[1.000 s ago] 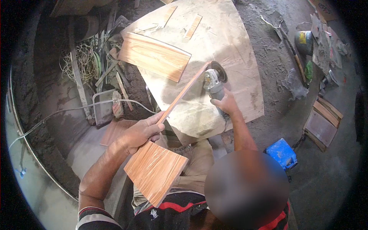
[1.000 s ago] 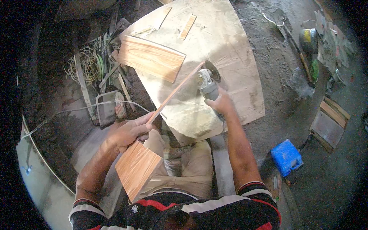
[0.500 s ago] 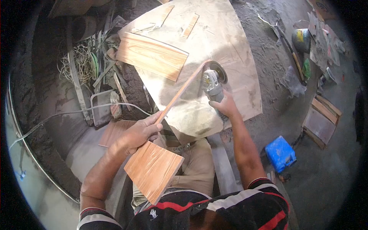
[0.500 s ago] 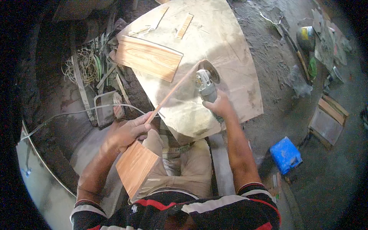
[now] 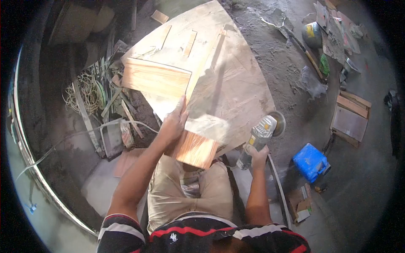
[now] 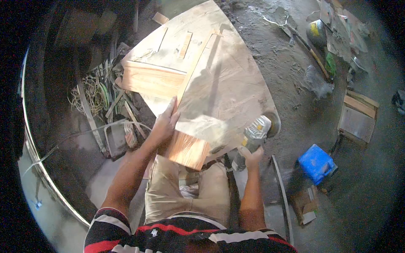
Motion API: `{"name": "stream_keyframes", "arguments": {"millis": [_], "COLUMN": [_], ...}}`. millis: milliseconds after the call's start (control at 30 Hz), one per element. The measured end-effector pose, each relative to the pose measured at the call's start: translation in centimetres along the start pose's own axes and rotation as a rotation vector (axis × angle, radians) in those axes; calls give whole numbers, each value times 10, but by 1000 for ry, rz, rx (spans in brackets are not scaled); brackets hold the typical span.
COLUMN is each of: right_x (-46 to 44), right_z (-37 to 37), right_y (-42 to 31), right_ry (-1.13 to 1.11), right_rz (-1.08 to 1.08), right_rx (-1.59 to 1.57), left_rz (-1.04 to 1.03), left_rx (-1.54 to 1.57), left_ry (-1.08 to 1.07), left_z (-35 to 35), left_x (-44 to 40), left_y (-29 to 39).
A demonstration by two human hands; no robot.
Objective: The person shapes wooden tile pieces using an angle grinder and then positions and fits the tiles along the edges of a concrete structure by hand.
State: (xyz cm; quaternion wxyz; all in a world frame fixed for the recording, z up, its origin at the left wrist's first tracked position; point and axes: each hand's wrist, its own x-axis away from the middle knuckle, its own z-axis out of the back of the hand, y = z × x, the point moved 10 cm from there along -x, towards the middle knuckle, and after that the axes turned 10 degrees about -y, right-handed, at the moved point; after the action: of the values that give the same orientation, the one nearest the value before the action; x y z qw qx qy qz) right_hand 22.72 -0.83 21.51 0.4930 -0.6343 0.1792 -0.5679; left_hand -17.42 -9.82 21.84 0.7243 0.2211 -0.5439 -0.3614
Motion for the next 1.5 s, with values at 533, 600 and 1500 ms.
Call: {"name": "stream_keyframes", "arguments": {"millis": [533, 600, 1500], "right_x": [66, 68, 34], "right_z": [25, 26, -15], "right_y": [43, 49, 40], "right_ry": [156, 144, -13], "right_rz": [-157, -155, -177], "right_rx": [-191, -192, -148], "left_rz": [-65, -70, 155], "left_rx": [-13, 3, -416], "left_ry": [270, 278, 388], "left_z": [-71, -80, -99], "left_x": [-149, -155, -168], "left_y": [-30, -32, -48]}}
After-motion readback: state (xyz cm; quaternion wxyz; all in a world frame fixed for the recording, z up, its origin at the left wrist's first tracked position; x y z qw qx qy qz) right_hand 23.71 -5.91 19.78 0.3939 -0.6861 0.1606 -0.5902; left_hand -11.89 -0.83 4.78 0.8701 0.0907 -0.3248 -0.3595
